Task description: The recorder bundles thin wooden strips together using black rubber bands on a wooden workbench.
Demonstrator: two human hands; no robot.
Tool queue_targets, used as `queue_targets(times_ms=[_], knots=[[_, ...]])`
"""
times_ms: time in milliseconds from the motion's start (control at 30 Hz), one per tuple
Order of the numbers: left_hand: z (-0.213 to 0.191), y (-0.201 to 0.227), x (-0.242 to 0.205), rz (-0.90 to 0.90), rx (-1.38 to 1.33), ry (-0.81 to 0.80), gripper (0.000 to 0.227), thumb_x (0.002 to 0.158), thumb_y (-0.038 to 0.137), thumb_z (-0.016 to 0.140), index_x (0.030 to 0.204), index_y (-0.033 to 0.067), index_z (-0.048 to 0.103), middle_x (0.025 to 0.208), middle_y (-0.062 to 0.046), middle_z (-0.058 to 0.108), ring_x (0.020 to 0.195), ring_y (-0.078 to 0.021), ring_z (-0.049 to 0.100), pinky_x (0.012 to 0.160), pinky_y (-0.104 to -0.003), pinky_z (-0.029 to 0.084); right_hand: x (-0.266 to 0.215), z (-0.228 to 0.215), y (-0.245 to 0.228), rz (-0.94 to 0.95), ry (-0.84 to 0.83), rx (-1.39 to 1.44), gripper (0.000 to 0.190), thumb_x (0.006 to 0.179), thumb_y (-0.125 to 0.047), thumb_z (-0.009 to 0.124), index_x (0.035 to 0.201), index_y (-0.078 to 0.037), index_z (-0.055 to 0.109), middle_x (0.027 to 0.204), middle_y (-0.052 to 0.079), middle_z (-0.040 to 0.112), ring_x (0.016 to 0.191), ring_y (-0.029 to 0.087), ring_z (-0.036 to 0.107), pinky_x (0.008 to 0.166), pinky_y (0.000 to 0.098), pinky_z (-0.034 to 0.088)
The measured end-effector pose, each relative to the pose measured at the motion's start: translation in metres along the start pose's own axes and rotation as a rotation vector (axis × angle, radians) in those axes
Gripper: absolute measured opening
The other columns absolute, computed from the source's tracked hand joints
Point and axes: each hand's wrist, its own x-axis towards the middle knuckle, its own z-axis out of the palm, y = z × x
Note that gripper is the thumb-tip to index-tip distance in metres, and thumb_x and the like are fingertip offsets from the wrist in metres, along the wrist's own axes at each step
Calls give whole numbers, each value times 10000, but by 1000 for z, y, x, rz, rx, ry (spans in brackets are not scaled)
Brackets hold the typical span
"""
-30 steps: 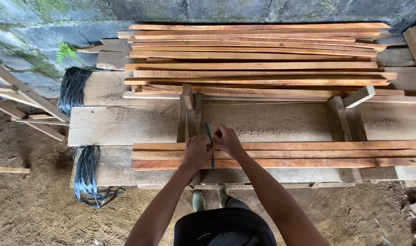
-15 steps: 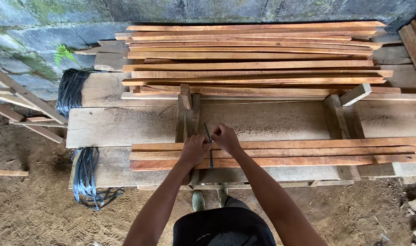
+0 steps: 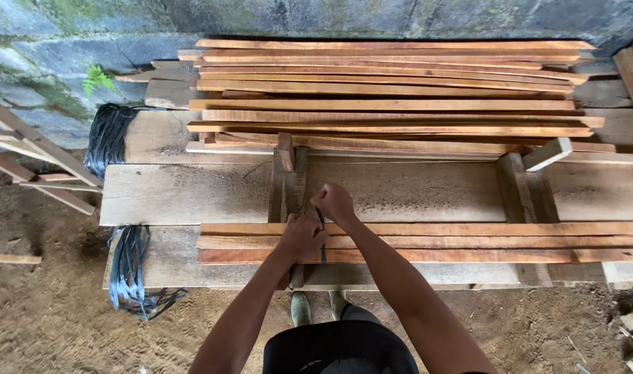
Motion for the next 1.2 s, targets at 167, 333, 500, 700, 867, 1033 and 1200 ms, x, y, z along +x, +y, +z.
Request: queue_targets(times_ms=[167,333,500,700,867,1033,1200], knots=[[8,-5,6,57,73,40,396,971,437,447,638,223,437,582,-9,440,632,-196,547,970,-426,422,43,36,23,-113,-158,-373,179,835,-233,566,692,-139,514,605,65,499,605,260,544,631,446,498],[17,-6,13,73,82,85,389,958,405,412,618,226,352,562,19,348,569,-139,455,898,-368,412,55,44,25,-101,-260,-654,169,872,-228,571,762,-128,652,716,74,671,745,303,734,713,477,598],[8,-2,2,15,-16,68,420,1023,454,378,675,233,454,635,-13,456,671,-196,548,973,-397,441,51,42,19,-54,-241,-657,232,906,-205,534,733,-104,650,729,100,692,741,294,744,713,473,615],[1,-31,7,-192,-248,-91,406,988,440,510,1021,61,654,1008,-217,631,1054,-425,643,996,-536,510,44,41,46,122,-76,-501,267,983,-293,498,1007,-65,636,936,174,690,926,355,742,800,531,612],[-8,-99,5,-104,-25,155,375,986,439,455,982,165,710,900,-83,709,992,-295,717,967,-466,535,-10,12,22,147,36,-506,410,992,-411,430,1086,-57,613,1141,205,662,1128,413,660,928,563,543],[-19,-107,-31,10,349,376,393,1034,474,502,923,174,729,879,-66,728,933,-251,744,921,-418,564,-31,46,59,-284,662,-701,290,968,-314,549,777,-125,658,738,96,661,761,299,735,686,415,583],[-8,-103,-31,40,485,643,351,999,354,534,743,202,720,716,-28,731,793,-247,760,839,-402,566,-70,49,50,-243,519,-700,519,1055,-426,402,717,-134,666,731,109,707,823,337,738,817,456,534]])
